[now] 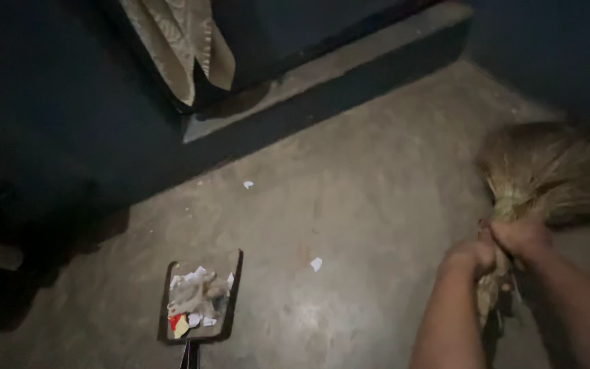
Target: The person sweeps scraps of paper into a dustpan using a broom, then picks up individual pieces by hand and places them into the dustpan.
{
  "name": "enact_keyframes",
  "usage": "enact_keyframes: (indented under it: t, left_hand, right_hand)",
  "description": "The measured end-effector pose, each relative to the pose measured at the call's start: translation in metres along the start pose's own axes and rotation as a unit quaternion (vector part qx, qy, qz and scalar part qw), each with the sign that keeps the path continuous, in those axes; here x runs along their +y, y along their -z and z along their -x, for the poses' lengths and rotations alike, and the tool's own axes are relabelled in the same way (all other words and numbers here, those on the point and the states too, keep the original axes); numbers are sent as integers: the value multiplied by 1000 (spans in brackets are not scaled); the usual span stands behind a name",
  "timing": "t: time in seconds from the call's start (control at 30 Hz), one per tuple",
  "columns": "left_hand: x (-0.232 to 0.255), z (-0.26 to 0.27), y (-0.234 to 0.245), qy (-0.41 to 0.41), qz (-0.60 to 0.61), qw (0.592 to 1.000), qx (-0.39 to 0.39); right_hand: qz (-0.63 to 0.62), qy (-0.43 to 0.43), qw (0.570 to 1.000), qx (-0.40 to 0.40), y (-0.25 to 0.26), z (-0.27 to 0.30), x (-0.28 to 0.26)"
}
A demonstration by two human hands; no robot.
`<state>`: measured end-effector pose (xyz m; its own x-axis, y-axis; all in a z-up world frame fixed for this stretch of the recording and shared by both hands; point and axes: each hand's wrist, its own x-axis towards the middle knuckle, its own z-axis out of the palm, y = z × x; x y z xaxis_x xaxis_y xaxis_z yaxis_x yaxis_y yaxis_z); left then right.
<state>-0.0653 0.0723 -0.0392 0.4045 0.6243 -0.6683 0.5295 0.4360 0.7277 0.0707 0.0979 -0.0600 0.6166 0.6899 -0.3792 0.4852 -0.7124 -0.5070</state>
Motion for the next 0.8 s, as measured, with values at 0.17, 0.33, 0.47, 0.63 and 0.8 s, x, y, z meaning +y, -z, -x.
enact_keyframes:
  t: [0.17,0.33,0.47,0.63,0.8]
  left_hand:
    - [-1,-30,33,-53,-80,995,33]
    - [23,-30,54,15,67,993,101]
    - [40,-52,70,-10,124,982,142]
    - [51,-76,86,12,212,958,194]
    - [75,-67,95,9,157,950,270]
  right_hand:
    - [-3,64,998,3,-25,-21,-27]
    - [42,156,987,-17,-41,-77,-66]
    - [25,231,970,-64,-49,-110,-106]
    - [0,260,959,-108,-52,-126,-147]
    - [28,237,959,-155,-40,-115,-167]
